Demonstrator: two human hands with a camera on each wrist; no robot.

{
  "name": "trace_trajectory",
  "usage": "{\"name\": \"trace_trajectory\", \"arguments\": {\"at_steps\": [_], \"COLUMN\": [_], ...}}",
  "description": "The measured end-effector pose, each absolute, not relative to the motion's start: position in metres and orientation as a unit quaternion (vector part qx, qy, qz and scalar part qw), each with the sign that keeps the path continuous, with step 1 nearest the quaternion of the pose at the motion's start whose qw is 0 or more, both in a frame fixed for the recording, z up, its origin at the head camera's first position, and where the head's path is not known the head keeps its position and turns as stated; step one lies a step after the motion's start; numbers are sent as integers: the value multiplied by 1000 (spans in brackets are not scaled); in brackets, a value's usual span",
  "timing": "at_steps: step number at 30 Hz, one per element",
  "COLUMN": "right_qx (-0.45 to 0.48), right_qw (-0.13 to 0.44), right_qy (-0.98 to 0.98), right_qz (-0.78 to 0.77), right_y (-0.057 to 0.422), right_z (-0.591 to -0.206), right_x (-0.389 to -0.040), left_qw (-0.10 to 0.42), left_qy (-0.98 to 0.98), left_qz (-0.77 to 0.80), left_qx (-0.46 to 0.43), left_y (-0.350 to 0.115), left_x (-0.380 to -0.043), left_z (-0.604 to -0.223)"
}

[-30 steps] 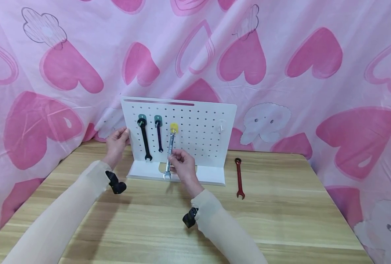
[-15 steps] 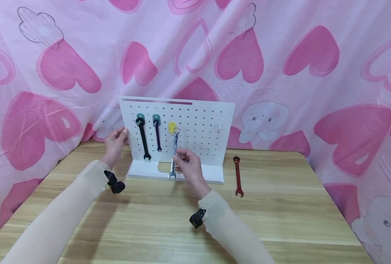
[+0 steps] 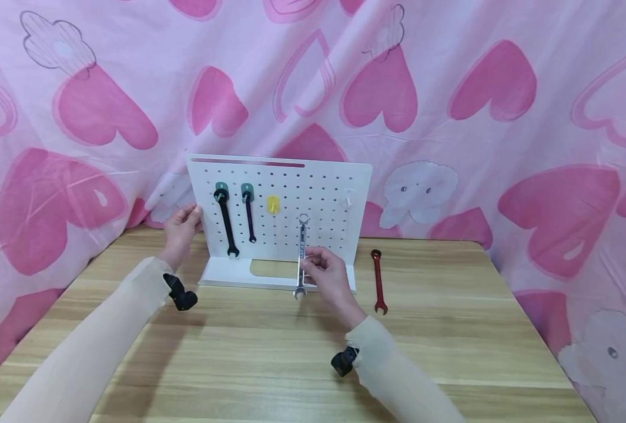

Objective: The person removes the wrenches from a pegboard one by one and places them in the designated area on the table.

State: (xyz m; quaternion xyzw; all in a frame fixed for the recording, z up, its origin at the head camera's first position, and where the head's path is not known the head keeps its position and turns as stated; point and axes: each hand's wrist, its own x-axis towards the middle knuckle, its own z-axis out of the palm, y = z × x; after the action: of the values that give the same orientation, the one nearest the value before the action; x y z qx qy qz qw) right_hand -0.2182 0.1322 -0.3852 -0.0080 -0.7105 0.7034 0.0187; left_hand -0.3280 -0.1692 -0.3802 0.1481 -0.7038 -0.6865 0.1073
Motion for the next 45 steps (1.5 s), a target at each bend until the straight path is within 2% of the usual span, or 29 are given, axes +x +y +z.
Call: {"name": "trace_trajectory", "arguments": {"at_steps": [23, 30, 39, 45], "right_qx": [-66, -48, -64, -54], "right_qw": [24, 50, 48, 49], "right_qy": [-740, -724, -739, -729], "right_qz": [668, 686, 669, 680], "right_y": [220, 241, 259, 288], "right_z": [-400, -406, -404, -428], "right_x": [-202, -200, -199, -213], "left_qw": [104, 102, 87, 91], "left_qy": [-704, -701, -701, -703], "left_qz": [-687, -690, -691, -690], "left_qx": [147, 151, 153, 147], "left_y": [-170, -170, -171, -170], "left_x": [-327, -326, -325, -326], "left_z": [-380, -379, -378, -378]}}
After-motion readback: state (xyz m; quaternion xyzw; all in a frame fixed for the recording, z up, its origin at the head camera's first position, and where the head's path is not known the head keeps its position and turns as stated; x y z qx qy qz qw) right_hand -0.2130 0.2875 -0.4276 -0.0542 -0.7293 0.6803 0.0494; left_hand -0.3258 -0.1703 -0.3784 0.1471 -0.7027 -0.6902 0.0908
